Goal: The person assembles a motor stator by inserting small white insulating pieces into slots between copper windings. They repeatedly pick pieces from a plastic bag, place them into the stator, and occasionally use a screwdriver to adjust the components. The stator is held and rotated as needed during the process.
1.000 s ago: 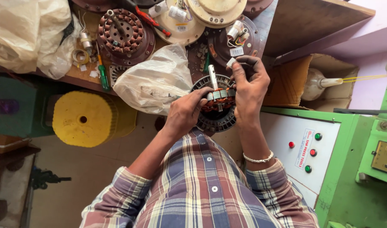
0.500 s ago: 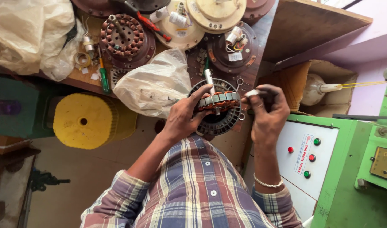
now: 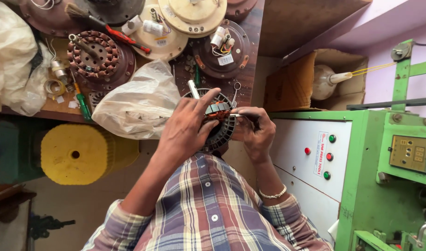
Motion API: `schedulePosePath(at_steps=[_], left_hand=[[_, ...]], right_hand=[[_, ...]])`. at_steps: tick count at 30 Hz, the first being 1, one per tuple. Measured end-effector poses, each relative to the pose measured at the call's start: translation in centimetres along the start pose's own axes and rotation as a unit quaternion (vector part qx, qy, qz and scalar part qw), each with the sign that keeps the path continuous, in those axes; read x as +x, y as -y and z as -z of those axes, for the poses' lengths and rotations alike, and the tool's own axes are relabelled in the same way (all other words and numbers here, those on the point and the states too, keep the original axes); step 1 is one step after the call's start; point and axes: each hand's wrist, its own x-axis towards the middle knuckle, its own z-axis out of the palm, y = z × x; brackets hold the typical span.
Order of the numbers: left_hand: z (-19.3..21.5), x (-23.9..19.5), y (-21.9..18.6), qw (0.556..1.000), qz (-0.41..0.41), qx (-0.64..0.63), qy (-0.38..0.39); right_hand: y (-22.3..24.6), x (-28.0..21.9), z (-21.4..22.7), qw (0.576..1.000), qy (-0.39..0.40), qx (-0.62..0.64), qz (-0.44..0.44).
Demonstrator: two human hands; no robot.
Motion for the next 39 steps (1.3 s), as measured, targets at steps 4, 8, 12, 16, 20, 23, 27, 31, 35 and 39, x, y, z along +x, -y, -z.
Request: schedulePosePath(at_steps=[4, 8, 12, 16, 20, 23, 27, 31, 35, 39], left_hand=[[-0.9, -0.3, 1.1, 0.996, -0.023, -0.086, -0.028], [-1.2, -1.6, 2.2, 0.975, -0.002, -0.220, -0.042], [-0.7, -1.1, 2.4, 0.966, 0.030, -0.257, -0.021], [-0.5, -0.1, 1.4, 0.997, -0.011, -0.080, -0.016], [-0.8, 0.3, 0.1, 0.998, 0.054, -0.038, -0.014], [-0.7, 0.4, -0.3, 0.998, 0.060, -0.026, -0.014], [-0.6, 0.6, -0.1, 0.998, 0.049, -0.027, -0.004], [-0.8, 0.8, 0.4, 0.996, 0.067, -0.059, 0.004], [-1.1, 0.7, 0.4, 0.994, 0.070, -0.082, -0.017], [-1.2, 0.5, 0.4, 0.991, 0.063, -0.114, -0.037]], right_hand=[[0.3, 0.7, -0.6, 0.999, 0.004, 0.020, 0.037], [0.4, 0.5, -1.3, 0.990, -0.021, -0.074, 0.114], [-0.2, 0.8, -1.6, 0.989, -0.001, -0.069, 0.134], [-0.8, 0.6, -1.5, 0.983, -0.004, -0.083, 0.163], [-1.3, 0.6, -1.5, 0.980, -0.018, -0.089, 0.180], [-1.5, 0.9, -1.4, 0.974, 0.008, -0.104, 0.202], [-1.4, 1.3, -1.2, 0.967, 0.037, -0.112, 0.227], [-1.0, 1.8, -0.9, 0.960, 0.062, -0.124, 0.244], [-0.1, 2.4, -0.5, 0.948, 0.107, -0.144, 0.262], [1.4, 2.9, -0.5, 0.951, 0.119, -0.156, 0.241]])
